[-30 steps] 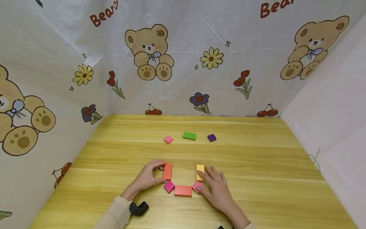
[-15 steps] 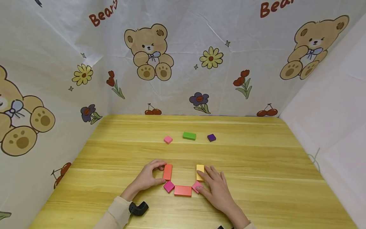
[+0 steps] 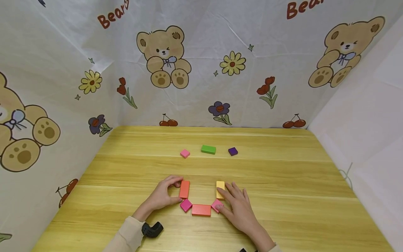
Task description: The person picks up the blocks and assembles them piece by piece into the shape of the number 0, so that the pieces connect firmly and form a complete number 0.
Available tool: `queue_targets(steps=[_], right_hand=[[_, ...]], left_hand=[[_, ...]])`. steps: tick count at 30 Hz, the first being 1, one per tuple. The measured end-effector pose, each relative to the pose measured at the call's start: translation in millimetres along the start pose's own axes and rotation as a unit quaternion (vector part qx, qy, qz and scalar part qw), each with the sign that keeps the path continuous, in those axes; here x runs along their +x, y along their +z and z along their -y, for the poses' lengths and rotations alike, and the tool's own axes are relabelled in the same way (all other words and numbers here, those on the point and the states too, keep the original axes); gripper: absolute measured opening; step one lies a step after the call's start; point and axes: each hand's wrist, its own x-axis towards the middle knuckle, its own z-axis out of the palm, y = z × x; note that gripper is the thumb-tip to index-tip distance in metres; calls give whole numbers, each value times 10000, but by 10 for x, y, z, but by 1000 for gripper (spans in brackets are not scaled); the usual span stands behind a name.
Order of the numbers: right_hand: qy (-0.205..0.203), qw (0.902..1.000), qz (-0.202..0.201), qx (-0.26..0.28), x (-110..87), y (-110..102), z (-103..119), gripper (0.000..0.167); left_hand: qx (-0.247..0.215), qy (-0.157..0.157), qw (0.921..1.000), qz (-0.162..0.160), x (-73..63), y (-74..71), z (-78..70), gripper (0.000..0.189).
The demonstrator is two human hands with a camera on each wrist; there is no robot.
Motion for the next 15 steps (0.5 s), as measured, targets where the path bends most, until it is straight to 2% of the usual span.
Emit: queue_targets(steps=[4, 6, 10, 15], right_hand=[[23, 10000, 3, 56, -7, 1, 2, 52], [31, 10000, 20, 73, -10, 4, 3, 52], [37, 10000, 37, 60, -15, 9, 0, 52], [41, 10000, 22, 22, -11, 13, -13, 52]], left_hand=[[-300, 26, 9995, 62, -25, -17, -3, 67], [-398, 91, 9992, -9, -55, -16, -18, 65], [-409, 133, 9984, -373, -138, 35, -86, 61], [-63, 51, 9963, -854, -229, 156, -169, 63]])
